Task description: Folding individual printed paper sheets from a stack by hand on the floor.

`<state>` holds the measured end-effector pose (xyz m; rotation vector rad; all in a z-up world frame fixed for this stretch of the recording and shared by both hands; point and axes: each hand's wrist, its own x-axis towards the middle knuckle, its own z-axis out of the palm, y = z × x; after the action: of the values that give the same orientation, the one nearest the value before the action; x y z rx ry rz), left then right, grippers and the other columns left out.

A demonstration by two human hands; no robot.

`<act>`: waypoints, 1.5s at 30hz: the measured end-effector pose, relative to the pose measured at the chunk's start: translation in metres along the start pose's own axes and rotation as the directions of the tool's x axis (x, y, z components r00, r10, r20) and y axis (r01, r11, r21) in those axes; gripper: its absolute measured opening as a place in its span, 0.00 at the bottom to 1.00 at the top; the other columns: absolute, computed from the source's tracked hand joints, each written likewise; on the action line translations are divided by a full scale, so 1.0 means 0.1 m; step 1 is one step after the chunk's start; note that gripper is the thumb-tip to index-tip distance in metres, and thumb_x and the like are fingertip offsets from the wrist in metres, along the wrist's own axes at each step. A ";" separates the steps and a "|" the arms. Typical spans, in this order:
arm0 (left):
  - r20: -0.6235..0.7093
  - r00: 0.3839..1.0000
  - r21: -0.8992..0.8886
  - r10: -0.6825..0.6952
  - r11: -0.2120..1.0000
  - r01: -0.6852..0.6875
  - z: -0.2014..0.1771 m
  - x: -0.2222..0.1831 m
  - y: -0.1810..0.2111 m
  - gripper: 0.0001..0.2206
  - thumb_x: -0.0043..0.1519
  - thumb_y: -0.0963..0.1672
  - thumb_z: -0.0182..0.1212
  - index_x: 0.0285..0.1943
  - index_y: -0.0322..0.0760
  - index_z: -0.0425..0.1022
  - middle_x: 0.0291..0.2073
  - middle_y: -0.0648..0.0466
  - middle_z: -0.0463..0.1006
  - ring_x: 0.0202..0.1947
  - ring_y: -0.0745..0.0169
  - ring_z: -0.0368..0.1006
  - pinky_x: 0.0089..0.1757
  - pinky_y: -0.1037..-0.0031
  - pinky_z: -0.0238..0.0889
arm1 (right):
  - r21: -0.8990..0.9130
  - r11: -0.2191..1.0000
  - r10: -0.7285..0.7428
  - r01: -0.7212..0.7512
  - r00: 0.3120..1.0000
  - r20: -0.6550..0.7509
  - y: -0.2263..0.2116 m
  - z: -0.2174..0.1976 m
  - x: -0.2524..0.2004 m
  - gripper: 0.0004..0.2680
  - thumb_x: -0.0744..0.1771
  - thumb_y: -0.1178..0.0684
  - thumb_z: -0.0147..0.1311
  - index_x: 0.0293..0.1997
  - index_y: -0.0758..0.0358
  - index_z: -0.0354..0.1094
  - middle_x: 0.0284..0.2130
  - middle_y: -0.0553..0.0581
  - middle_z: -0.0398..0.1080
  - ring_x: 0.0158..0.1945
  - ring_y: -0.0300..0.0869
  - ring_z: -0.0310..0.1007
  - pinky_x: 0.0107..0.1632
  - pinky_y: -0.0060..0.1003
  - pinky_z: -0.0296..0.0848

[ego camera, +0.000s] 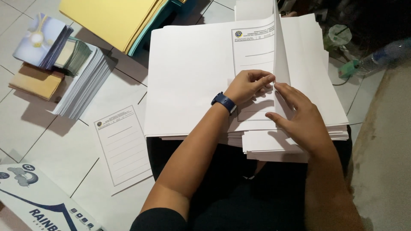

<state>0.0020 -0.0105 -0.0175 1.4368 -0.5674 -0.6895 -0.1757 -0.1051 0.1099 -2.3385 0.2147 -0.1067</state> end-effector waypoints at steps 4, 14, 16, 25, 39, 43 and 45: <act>-0.002 1.000 0.002 -0.006 1.000 0.006 0.00 0.02 -0.05 0.20 0.61 0.54 0.66 0.53 0.38 0.80 0.33 0.50 0.85 0.30 0.69 0.79 0.29 0.82 0.73 | -0.009 1.000 0.000 0.000 1.000 0.006 -0.05 -0.02 -0.01 0.28 0.63 0.58 0.64 0.71 0.66 0.58 0.66 0.75 0.60 0.70 0.70 0.55 0.66 0.66 0.55; 0.016 0.999 0.003 -0.038 0.999 0.038 0.00 -0.02 0.05 0.19 0.63 0.52 0.64 0.55 0.36 0.78 0.34 0.48 0.84 0.29 0.67 0.78 0.24 0.82 0.73 | 0.016 1.000 0.011 -0.011 1.000 0.012 -0.02 -0.02 -0.02 0.27 0.63 0.58 0.63 0.72 0.65 0.58 0.66 0.75 0.59 0.71 0.69 0.52 0.67 0.67 0.54; 0.024 0.999 0.020 -0.040 0.999 0.039 0.00 -0.05 0.07 0.19 0.64 0.51 0.63 0.56 0.35 0.77 0.34 0.47 0.84 0.29 0.66 0.78 0.25 0.81 0.74 | 0.025 1.000 0.017 -0.018 1.000 0.018 -0.04 -0.02 -0.02 0.27 0.63 0.58 0.62 0.72 0.65 0.58 0.67 0.75 0.59 0.72 0.69 0.52 0.67 0.67 0.54; -0.076 0.986 -0.155 -0.151 0.978 0.138 0.04 -0.25 0.49 0.05 0.57 0.40 0.62 0.34 0.29 0.81 0.21 0.51 0.77 0.20 0.69 0.68 0.25 0.81 0.61 | 0.012 0.937 0.344 -0.349 0.918 -0.197 -0.07 -0.34 -0.15 0.21 0.65 0.63 0.52 0.68 0.58 0.60 0.71 0.62 0.56 0.68 0.64 0.56 0.61 0.60 0.63; -0.323 0.936 -0.248 0.142 0.941 -0.229 -0.75 -0.58 0.42 0.03 0.60 0.42 0.57 0.37 0.39 0.74 0.20 0.62 0.65 0.21 0.72 0.58 0.27 0.80 0.57 | -0.390 0.920 -0.013 0.037 0.998 0.063 1.00 0.13 0.24 0.21 0.68 0.53 0.42 0.71 0.63 0.59 0.73 0.65 0.53 0.77 0.52 0.46 0.71 0.47 0.46; -0.414 0.895 -0.144 0.167 0.959 -0.245 -1.75 -1.40 0.50 0.10 0.65 0.44 0.48 0.38 0.32 0.73 0.40 0.51 0.71 0.38 0.62 0.65 0.43 0.74 0.65 | -0.466 0.884 0.126 -0.033 0.977 0.171 1.05 0.10 0.27 0.21 0.72 0.47 0.33 0.78 0.56 0.50 0.76 0.68 0.45 0.79 0.57 0.40 0.75 0.55 0.35; -0.586 0.804 0.269 0.103 0.960 0.074 -2.37 -1.70 0.20 0.09 0.63 0.45 0.55 0.44 0.37 0.77 0.21 0.50 0.70 0.07 0.67 0.60 0.14 0.80 0.55 | -0.487 0.873 0.136 -0.025 0.972 0.193 1.08 0.11 0.29 0.22 0.72 0.47 0.32 0.78 0.56 0.49 0.76 0.67 0.44 0.79 0.56 0.39 0.75 0.54 0.34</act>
<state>0.0576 0.2760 -0.0040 1.8074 -0.1748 -0.1082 -0.1586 -0.1771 0.0256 -2.8087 0.2497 0.2840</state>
